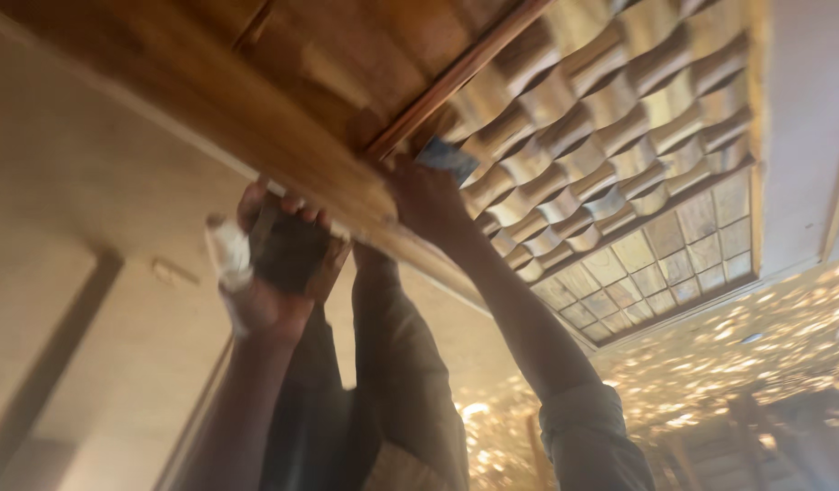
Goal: The person sands a wooden door with a grid pattern using a sanding block. They move the block across the surface and edges, focusing on different sections of the door.
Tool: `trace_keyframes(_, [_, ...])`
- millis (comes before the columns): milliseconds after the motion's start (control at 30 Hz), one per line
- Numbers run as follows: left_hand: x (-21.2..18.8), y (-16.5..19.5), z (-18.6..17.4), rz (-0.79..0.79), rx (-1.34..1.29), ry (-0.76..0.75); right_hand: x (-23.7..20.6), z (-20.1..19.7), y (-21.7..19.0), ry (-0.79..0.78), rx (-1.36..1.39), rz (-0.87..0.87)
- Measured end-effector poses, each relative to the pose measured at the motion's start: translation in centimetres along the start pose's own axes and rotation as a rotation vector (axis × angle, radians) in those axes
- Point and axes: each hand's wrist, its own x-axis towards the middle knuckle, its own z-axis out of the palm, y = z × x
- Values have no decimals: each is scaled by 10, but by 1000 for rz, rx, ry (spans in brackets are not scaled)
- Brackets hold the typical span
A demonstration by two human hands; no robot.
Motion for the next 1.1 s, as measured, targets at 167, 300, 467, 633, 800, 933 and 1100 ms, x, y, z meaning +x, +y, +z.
trace_keyframes(167, [-4, 1, 11, -12, 58, 55, 5, -6, 11, -33, 99, -8])
trace_keyframes(300, [-3, 4, 17, -35, 76, 69, -4, -16, 17, -109, 130, 25])
trace_keyframes(467, [3, -3, 25, 2, 65, 127, -13, -34, 26, -60, 244, 274])
trace_keyframes(633, [9, -16, 25, -71, 58, 88, 2, -44, 51, 221, 214, 396])
trace_keyframes(800, [17, -16, 26, -109, 115, 87, 17, -48, 56, 258, -15, 479])
trace_keyframes(933, [24, -1, 35, -125, 110, 10, 6, -56, 41, 112, -172, 409])
trace_keyframes(1100, [39, 22, 47, -151, 143, 7, 16, -66, 49, 275, -18, 514])
